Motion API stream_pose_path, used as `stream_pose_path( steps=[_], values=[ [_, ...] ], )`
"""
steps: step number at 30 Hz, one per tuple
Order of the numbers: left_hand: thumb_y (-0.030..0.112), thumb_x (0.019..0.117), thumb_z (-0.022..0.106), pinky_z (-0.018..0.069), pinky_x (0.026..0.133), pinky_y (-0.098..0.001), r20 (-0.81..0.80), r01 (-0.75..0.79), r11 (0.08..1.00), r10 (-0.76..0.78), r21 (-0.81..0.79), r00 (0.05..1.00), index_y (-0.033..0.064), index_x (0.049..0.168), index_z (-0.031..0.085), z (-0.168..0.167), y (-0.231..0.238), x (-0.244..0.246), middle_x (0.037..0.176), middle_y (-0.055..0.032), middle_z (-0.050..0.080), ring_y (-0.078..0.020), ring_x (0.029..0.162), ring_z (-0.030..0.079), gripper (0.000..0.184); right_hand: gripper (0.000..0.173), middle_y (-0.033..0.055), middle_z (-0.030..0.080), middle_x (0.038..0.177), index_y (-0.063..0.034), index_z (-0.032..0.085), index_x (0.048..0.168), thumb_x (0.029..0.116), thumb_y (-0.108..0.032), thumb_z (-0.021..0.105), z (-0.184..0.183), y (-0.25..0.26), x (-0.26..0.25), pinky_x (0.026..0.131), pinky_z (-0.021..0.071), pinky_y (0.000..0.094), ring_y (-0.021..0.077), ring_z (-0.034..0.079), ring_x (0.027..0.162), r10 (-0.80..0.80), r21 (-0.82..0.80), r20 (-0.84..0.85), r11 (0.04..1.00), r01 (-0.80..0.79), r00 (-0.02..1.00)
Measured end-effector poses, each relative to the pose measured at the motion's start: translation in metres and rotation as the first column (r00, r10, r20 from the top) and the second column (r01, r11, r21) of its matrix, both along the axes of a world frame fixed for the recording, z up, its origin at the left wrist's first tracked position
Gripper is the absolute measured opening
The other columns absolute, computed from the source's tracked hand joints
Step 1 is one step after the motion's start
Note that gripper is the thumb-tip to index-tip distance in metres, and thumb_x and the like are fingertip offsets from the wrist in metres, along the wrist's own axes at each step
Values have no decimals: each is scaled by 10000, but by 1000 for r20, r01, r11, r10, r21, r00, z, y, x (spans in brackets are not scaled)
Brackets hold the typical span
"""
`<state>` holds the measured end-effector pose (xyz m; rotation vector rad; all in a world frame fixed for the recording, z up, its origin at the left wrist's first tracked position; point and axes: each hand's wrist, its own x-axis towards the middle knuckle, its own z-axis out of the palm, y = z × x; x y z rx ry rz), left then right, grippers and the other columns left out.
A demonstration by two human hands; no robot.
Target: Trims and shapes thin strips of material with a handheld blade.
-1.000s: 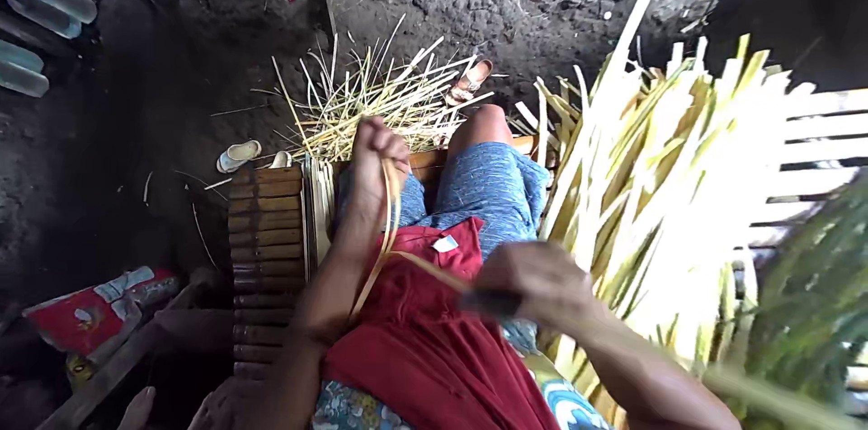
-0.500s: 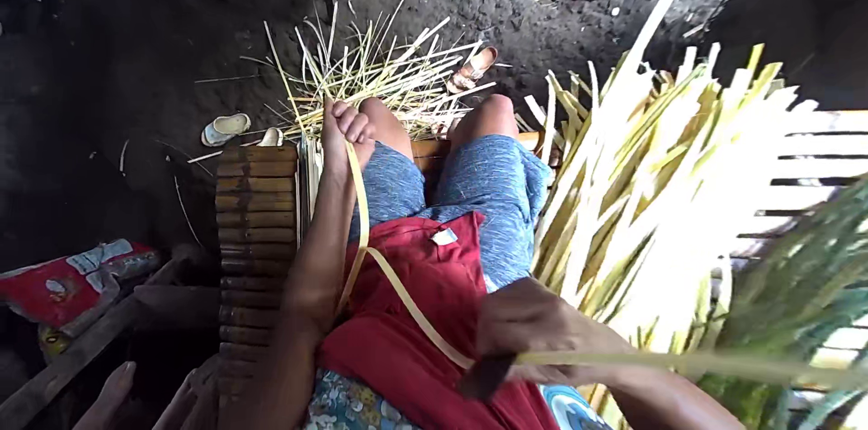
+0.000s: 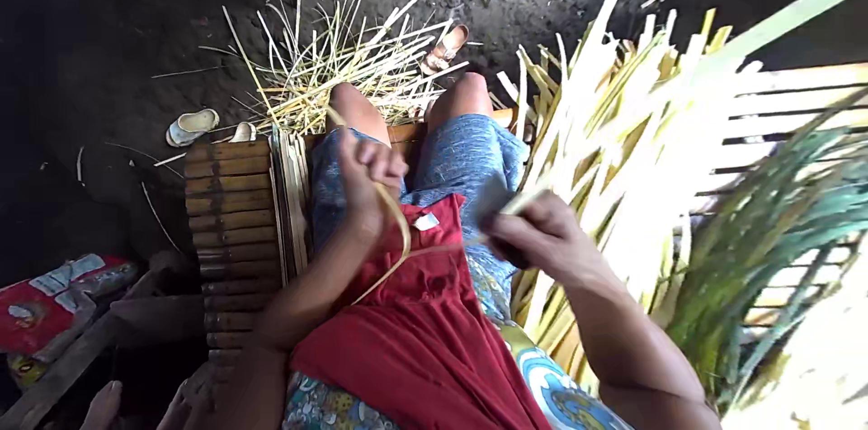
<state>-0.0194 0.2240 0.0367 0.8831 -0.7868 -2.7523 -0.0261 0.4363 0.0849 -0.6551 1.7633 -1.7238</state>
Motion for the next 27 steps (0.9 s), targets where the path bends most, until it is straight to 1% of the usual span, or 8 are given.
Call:
stream_pose_path(
  steps=[4,7,10,14,19,23,25,27],
  values=[
    [505,1099,104,448,512,-217,237,-240,965,258,-102,936,243,636,382,-25,-44,-4,454,96,372,-53,426,444,601,236,-158,635,688,-286,714,882,1021,-427,585,18,39,6,516,492,112,-65,578,570,-127,-50,121,990,134,985],
    [513,1089,98,532,734,-241,74,303,919,-294,-251,953,227,958,522,-3,-8,19,725,126,608,-23,743,628,529,175,-169,653,671,-304,675,860,1004,-382,615,4,28,-4,488,509,140,-40,583,526,-375,138,-27,917,375,927],
    [469,1107,256,442,558,-174,-53,640,719,-675,-271,736,214,801,518,24,22,43,620,97,505,-4,561,492,477,172,-184,635,690,-272,636,917,1051,-354,565,-5,15,-10,510,521,138,-47,588,549,-442,134,-163,876,464,882],
    [335,1130,174,341,420,-136,6,442,878,-449,-183,894,231,707,427,3,23,8,484,133,387,21,394,361,504,308,-72,578,662,-60,656,854,1008,-323,615,-18,-8,17,507,438,146,-45,504,545,-186,187,-318,949,254,930],
    [387,1133,193,370,422,-145,167,-20,991,43,-135,985,213,857,458,-35,-31,-4,492,131,373,6,381,356,421,218,-219,635,758,-293,708,947,1030,-440,570,4,37,31,591,484,61,-133,569,656,-44,35,49,998,42,998],
    [446,1109,138,522,660,-191,79,553,811,-549,-192,832,156,1087,545,-7,-7,30,679,129,596,8,637,589,501,246,-187,603,658,-232,664,851,996,-421,602,-9,36,14,498,485,136,-71,549,535,-372,302,-104,872,385,922],
    [392,1110,180,447,588,-170,-16,715,667,-733,-209,680,202,835,536,12,13,40,591,140,503,22,558,492,489,222,-208,612,665,-269,631,885,1036,-414,556,-9,27,3,506,510,131,-69,573,538,-413,279,-120,859,430,903],
    [314,1125,187,393,525,-158,-30,643,729,-667,-236,745,214,706,438,18,24,30,536,125,421,11,491,424,498,192,-197,611,681,-233,636,902,1034,-345,551,-10,10,2,530,503,119,-86,569,567,-339,213,-194,901,377,920]
  ],
)
